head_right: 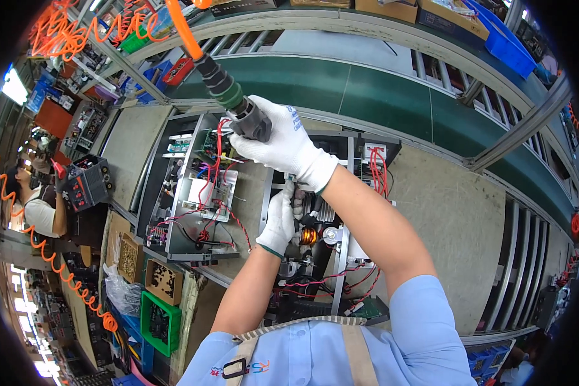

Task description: The person assembles electronic components by securing screws into an electronic housing and circuit board using a pneumatic screwdriver.

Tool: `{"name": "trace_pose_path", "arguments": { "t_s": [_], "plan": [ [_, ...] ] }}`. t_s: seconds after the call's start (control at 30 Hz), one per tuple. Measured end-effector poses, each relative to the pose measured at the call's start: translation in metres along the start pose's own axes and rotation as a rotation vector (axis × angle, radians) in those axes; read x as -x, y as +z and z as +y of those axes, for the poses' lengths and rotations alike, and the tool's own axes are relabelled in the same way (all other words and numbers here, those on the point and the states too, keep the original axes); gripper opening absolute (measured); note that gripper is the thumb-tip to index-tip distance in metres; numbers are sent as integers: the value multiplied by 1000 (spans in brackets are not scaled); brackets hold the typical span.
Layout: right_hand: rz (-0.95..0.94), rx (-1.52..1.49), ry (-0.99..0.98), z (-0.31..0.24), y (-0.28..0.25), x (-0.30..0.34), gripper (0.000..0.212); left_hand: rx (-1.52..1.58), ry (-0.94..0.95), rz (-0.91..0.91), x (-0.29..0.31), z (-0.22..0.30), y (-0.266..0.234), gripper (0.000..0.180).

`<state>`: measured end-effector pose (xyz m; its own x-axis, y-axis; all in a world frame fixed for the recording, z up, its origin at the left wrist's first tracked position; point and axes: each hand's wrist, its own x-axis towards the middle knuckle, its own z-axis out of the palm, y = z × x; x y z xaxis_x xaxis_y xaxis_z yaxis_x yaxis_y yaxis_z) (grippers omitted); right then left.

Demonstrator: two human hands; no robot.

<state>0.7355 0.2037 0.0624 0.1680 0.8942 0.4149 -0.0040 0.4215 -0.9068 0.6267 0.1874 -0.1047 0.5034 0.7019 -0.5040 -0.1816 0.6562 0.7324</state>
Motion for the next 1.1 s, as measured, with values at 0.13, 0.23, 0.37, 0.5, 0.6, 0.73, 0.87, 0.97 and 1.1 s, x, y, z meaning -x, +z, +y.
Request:
{"name": "trace_pose_path", "arguments": {
  "t_s": [0.13,0.23,0.37,0.5,0.6,0.73,0.87,0.97,1.1],
  "plan": [
    [1,-40,140,-8,1,0,25,-27,17,14,-1,-2,-6,36],
    [30,-87,66,2,-3,-1,31,-26,31,12,-3,-4,-6,41],
    [38,-220,133,0,-6,-2,36,-50,10,52,1,0,0,40],
    [47,-191,175,-1,0,-1,42,-97,23,69,4,2,2,42],
    [67,-139,158,8,2,-1,40,-112,8,53,4,4,0,43],
    [55,-134,118,15,0,-1,40,-20,2,69,3,2,0,39],
    [76,-121,34,5,1,1,44,-81,-7,57,10,5,4,38],
    [184,-189,-102,-29,11,19,47,31,54,27,1,-10,-5,37],
    [191,-127,-293,-106,4,70,53,-143,204,120,17,-16,1,27]
  ]
}}
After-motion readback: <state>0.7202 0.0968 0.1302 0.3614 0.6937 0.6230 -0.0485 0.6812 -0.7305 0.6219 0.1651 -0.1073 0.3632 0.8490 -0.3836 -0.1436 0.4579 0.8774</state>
